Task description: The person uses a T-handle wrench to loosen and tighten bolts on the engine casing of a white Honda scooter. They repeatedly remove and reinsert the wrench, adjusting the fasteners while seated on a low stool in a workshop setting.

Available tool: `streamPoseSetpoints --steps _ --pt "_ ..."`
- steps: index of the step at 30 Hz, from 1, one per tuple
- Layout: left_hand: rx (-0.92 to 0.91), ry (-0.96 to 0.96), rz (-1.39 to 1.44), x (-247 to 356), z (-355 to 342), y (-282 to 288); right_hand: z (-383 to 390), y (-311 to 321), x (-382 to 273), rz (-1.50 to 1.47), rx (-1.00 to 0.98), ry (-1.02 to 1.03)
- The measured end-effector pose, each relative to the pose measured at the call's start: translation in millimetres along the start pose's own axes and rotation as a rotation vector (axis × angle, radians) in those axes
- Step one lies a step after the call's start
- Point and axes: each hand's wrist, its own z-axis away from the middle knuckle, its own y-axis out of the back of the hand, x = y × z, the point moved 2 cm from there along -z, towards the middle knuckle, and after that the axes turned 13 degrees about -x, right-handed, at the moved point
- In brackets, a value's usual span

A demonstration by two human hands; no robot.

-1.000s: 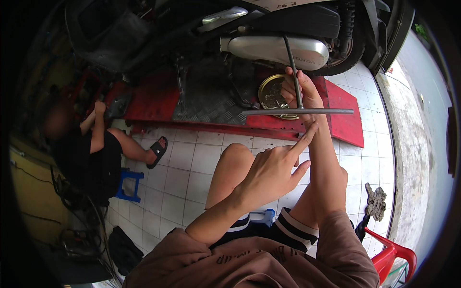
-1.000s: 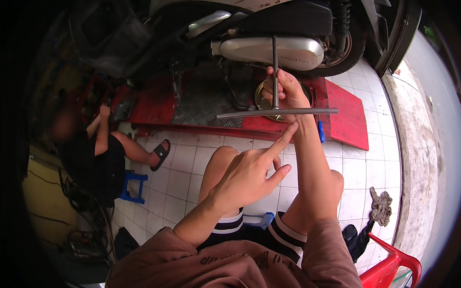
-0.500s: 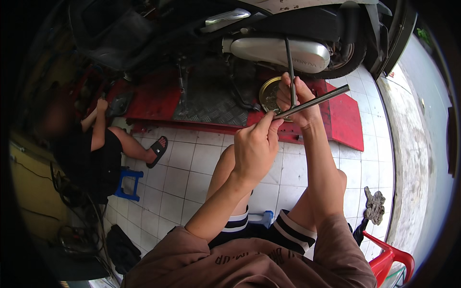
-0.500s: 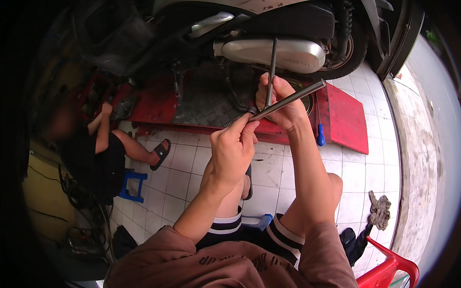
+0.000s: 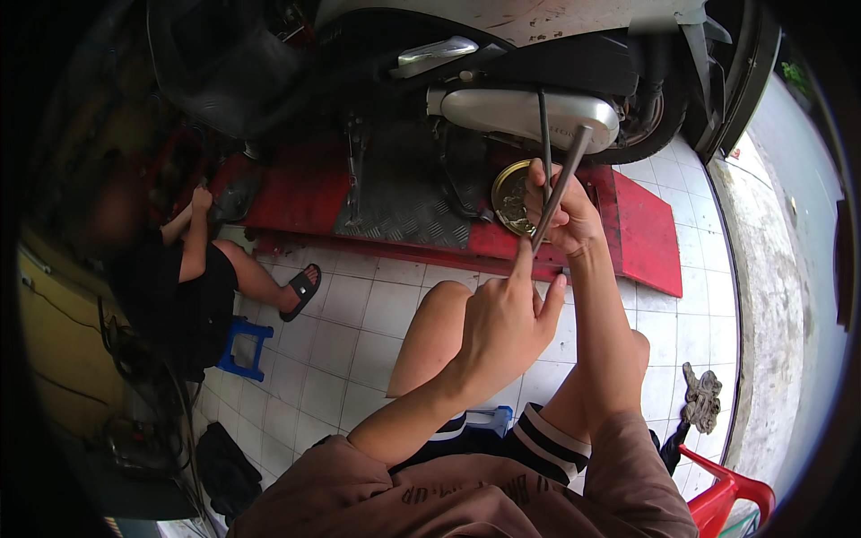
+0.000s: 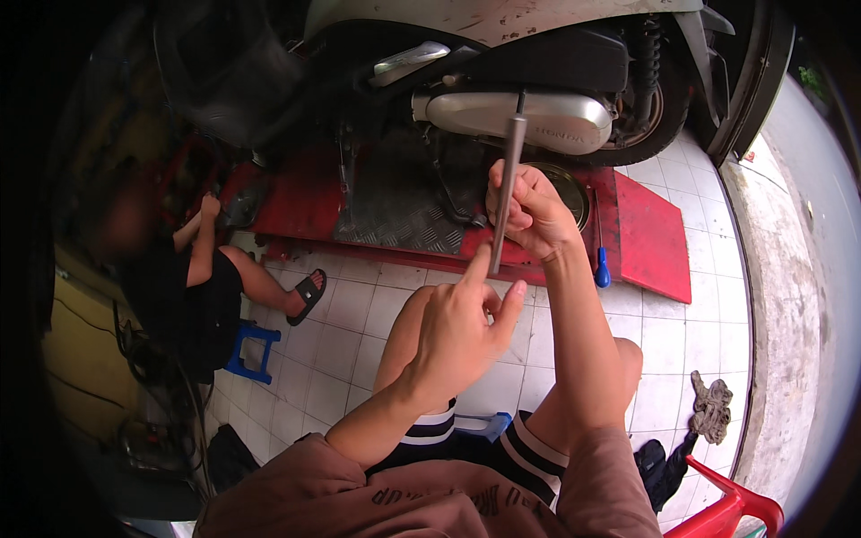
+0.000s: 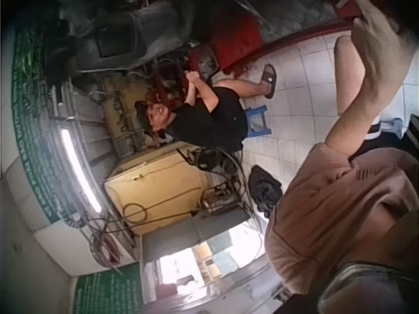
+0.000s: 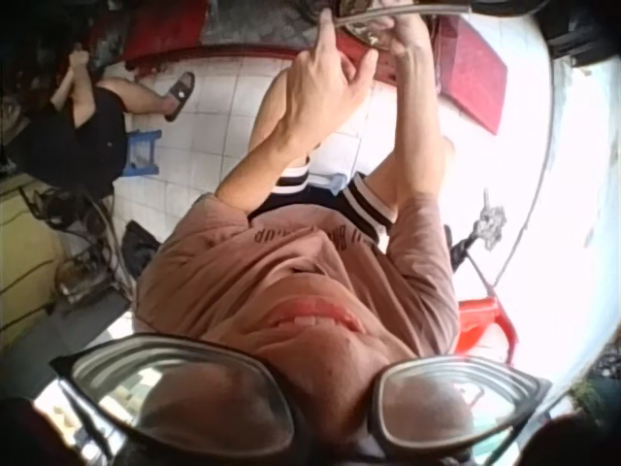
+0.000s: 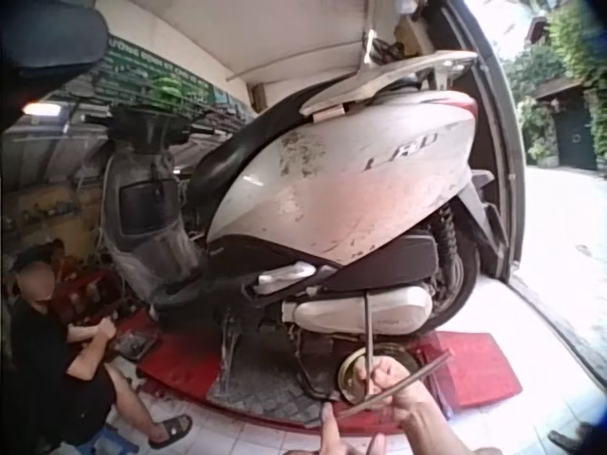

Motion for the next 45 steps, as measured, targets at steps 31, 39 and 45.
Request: streamPoseSetpoints --steps 31,39,45 --pt "-0.026 -0.151 0.133 14.2 -5.8 10.8 2.8 10.8 2.3 0.011 0.135 0.034" --pt "-0.018 -0.214 0.219 6.0 -8.4 4.8 -0.2 13.9 10.1 0.009 0.151 0.037" --pt "0.023 -0.172 0.192 -2.8 -2.6 -10.8 -2.2 9.4 3.4 -0.023 0.115 0.054"
